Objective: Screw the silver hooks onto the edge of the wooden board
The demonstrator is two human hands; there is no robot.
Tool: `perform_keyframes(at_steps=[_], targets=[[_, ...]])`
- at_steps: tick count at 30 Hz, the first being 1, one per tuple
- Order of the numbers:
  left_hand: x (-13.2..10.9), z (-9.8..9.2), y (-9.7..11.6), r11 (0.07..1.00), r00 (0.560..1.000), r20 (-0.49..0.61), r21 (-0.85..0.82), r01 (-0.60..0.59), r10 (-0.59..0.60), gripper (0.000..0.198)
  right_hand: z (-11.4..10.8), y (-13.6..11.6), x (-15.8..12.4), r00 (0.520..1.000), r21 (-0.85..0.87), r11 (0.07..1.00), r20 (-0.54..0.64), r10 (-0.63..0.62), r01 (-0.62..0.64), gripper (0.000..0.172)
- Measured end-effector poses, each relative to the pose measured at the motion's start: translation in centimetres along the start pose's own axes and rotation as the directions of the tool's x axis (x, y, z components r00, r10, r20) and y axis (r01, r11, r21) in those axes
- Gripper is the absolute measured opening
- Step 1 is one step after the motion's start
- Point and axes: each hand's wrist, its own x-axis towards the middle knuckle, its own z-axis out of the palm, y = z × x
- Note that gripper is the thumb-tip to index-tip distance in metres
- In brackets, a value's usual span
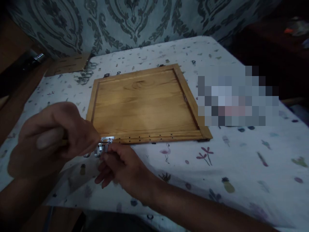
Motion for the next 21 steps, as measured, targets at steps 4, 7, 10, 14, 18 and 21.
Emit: perform_keyframes(at_steps=[4,7,10,14,18,21], targets=[[-0.3,0.0,0.0,0.999,0.979,-0.199,0.024,0.041,-0.035,0.008,0.2,0.0,0.0,0.999,-0.006,1.0,-0.026,0.021,-0.021,0.022],[-0.6,0.6,0.2,1.0,0.944,-0.329,-0.01,0.023,-0.025,0.005,0.1,0.2,0.1,0.999,-0.002,1.0,-0.031,0.029,-0.029,0.021],[-0.6,1.4,0.2,0.996,0.919,-0.394,-0.083,-0.008,-0.025,0.004,0.0,0.2,0.1,1.0,0.007,1.0,-0.019,0.024,-0.024,0.029],[-0.3,2.3,-0.1,0.988,0.921,-0.388,-0.149,-0.039,-0.023,0.007,0.0,0.0,0.1,1.0,-0.004,1.0,-0.013,0.027,-0.027,0.032],[-0.1,2.9,0.1,0.988,0.916,-0.401,-0.144,-0.056,-0.007,0.01,0.1,-0.2,0.1,1.0,-0.006,1.0,-0.007,0.026,-0.026,0.029],[-0.2,2.8,0.4,0.997,0.921,-0.385,-0.064,0.032,-0.054,0.016,0.1,-0.3,0.1,1.0,-0.007,1.0,-0.011,0.027,-0.027,0.027]])
